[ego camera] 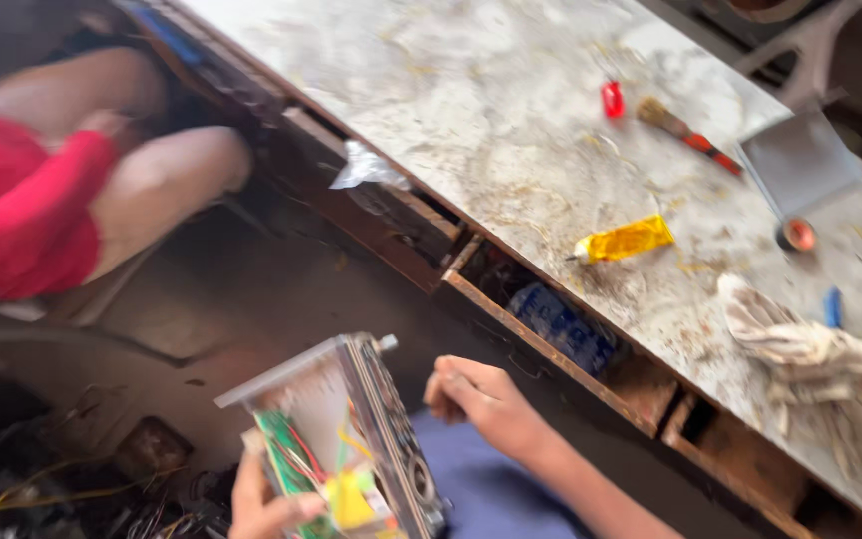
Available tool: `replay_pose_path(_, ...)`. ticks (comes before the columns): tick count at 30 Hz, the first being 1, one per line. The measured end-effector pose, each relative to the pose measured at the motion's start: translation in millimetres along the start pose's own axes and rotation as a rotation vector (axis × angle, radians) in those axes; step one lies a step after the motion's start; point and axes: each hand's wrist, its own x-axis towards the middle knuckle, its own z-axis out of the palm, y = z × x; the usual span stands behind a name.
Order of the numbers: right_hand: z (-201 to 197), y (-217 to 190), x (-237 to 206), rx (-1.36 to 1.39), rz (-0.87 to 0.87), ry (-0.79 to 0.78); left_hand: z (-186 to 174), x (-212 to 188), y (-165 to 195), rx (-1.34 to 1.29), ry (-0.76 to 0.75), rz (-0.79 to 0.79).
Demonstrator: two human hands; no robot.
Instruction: The person cleans the interior of a metal electronic casing with a brush, then uses pliers to cut wires and manipulate components inside. They also handle the metal cover and a small black device, performing adjustments and cuts on the electronics.
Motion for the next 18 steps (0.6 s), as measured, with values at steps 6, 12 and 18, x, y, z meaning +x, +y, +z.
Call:
replay_pose_path(6,6.9,-45.4,51.1,0.015,0.083,-0.087,3.9,91.9,103.0,0.105,0.077,-0.177)
replay_pose_path(12,-36.0,-93.5,143.7,-0.298,-0.083,0.076,82.4,189.9,161.6,0.275,0.106,0.011)
replay_pose_path(18,-101.6,-129.6,184.5,-0.012,0.121,0.433,95.8,297.0,181.8,-0.077,0.213,0.167)
